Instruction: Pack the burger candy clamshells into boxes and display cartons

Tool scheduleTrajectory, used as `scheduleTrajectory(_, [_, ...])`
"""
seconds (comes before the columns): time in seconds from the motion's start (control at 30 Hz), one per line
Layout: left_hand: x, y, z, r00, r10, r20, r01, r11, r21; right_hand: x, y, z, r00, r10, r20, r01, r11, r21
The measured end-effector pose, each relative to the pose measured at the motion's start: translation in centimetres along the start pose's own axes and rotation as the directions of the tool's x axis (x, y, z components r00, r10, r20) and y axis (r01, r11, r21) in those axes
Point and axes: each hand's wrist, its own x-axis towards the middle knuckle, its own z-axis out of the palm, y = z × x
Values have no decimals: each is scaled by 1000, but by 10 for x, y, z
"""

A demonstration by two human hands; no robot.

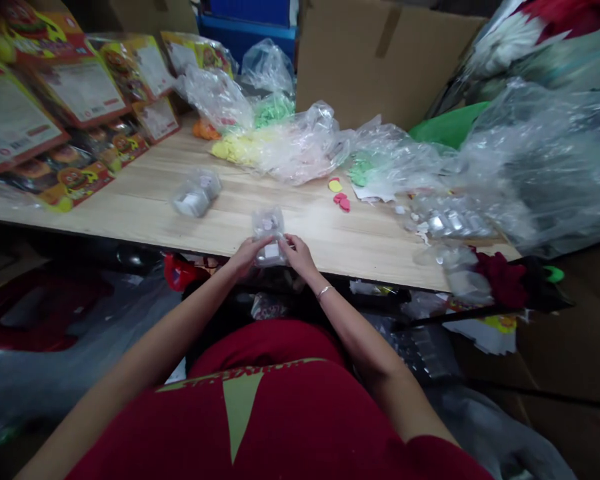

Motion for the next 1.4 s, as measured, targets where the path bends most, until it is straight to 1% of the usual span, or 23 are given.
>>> scheduleTrajectory(0.07, [5,3,-6,997,3,-77,5,994,105,0,1,3,998,50,34,-54,992,115])
scheduleTrajectory(0.17, [10,5,-12,979,38,-201,16,966,258,3,5,4,995,98,33,-103,960,260])
scheduleTrajectory(0.23, [11,6,-12,971,70,-229,6,949,316,6,7,5,994,110,22,-111,934,339])
scheduleTrajectory(0.27, [10,6,-10,972,85,-218,-7,943,334,8,8,4,994,112,18,-111,922,372])
scheduleTrajectory(0.33, [8,8,-7,983,98,-156,-38,935,353,9,8,4,993,114,11,-108,899,425])
scheduleTrajectory(0.43, [10,11,-2,995,62,-79,-28,925,378,11,6,5,992,121,18,-115,871,478])
scheduleTrajectory(0.57, [23,16,3,998,3,-71,26,912,410,13,3,7,990,125,61,-138,841,523])
scheduleTrajectory(0.7, [31,21,8,1000,-18,-22,25,937,347,21,4,4,991,124,46,-129,836,534])
scheduleTrajectory(0.83, [33,27,17,996,-79,33,69,970,232,31,3,-7,994,103,45,-112,859,499])
scheduleTrajectory(0.93, [35,29,23,993,-112,41,104,981,161,37,-1,-16,993,88,75,-112,893,436])
scheduleTrajectory(1.03, [40,31,28,991,-128,32,123,985,118,45,-1,-28,992,94,81,-116,937,330])
scheduleTrajectory(1.13, [47,34,32,993,-116,-1,115,986,123,56,5,-47,994,104,12,-105,976,193])
scheduleTrajectory(1.2, [52,38,34,995,-93,-37,97,984,151,65,10,-66,994,100,-43,-95,990,103])
scheduleTrajectory(1.27, [57,42,33,995,-66,-80,79,980,182,73,12,-85,993,89,-75,-87,996,29])
scheduleTrajectory(1.33, [60,46,31,992,-48,-116,71,977,203,77,8,-100,992,64,-104,-67,997,-29])
scheduleTrajectory(1.4, [60,50,29,989,-23,-143,55,973,223,74,-3,-106,987,14,-159,-26,997,-76])
